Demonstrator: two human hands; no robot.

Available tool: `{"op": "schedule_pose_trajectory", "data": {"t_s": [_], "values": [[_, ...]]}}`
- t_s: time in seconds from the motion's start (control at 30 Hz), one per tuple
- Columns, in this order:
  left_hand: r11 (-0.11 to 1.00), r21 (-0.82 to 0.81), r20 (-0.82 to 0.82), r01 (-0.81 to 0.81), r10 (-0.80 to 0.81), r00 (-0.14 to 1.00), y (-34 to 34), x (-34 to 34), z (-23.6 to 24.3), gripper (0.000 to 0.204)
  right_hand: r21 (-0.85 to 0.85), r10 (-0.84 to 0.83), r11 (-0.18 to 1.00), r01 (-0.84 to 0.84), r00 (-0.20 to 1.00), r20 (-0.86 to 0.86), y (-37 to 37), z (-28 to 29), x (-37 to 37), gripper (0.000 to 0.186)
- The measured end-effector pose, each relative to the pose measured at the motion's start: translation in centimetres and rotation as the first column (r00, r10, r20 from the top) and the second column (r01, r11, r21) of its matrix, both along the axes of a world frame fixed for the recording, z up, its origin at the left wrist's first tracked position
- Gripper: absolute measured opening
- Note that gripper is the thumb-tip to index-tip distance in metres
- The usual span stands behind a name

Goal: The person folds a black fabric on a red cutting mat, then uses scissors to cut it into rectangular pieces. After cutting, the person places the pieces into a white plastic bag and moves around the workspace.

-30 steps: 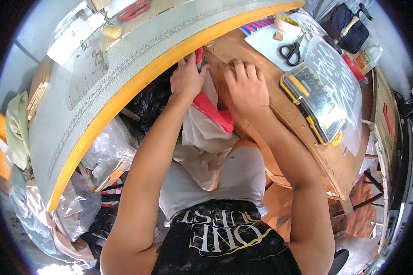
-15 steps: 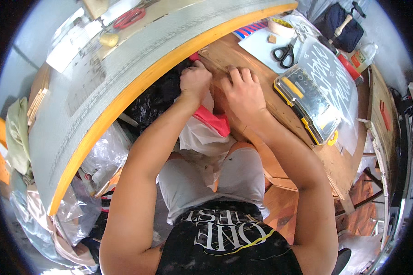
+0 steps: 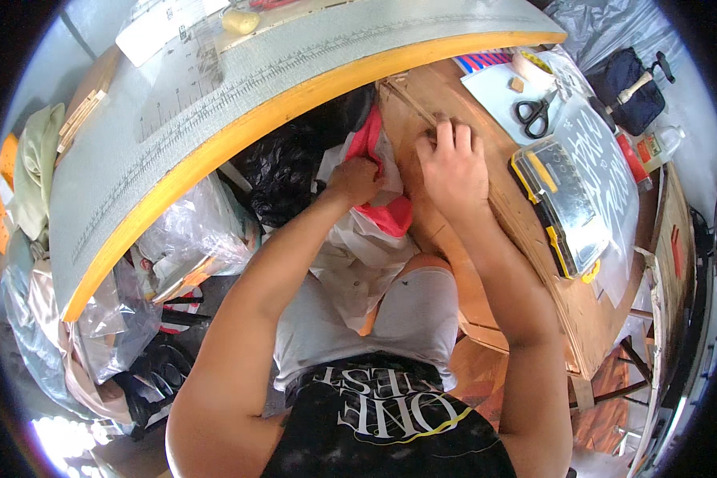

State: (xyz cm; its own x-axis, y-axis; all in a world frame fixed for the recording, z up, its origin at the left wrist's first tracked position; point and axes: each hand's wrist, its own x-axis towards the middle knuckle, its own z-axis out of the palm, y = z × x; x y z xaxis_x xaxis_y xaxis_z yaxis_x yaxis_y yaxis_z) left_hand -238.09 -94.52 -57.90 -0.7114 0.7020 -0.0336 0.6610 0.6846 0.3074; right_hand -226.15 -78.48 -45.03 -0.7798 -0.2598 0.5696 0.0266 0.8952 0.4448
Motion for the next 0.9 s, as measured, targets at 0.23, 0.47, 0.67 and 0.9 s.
{"op": "schedule_pose_trajectory", "data": {"t_s": [0.23, 0.47, 0.67, 0.9], "values": [[0.841, 0.404, -0.213, -0.361, 0.47, 0.857, -0.6, -0.5, 7.7, 0.066, -0.064, -0.084, 0.994, 0.085, 0.996, 0.02, -0.7, -0.2, -0.6, 0.019], [0.888, 0.094, -0.16, -0.45, 0.46, 0.873, 1.5, -3.8, 7.2, 0.061, -0.092, -0.02, 0.995, 0.024, 0.999, 0.05, -0.2, 0.0, -0.1, 0.025], [0.899, 0.131, -0.112, -0.417, 0.431, 0.895, 1.3, -3.6, 7.6, 0.058, -0.102, 0.001, 0.995, 0.005, 0.998, 0.057, -0.1, 0.1, 0.5, 0.025], [0.852, 0.196, -0.062, -0.485, 0.504, 0.861, 2.2, -2.7, 7.8, 0.046, -0.178, -0.036, 0.982, 0.056, 0.993, 0.116, -0.6, 0.4, 0.1, 0.025]]}}
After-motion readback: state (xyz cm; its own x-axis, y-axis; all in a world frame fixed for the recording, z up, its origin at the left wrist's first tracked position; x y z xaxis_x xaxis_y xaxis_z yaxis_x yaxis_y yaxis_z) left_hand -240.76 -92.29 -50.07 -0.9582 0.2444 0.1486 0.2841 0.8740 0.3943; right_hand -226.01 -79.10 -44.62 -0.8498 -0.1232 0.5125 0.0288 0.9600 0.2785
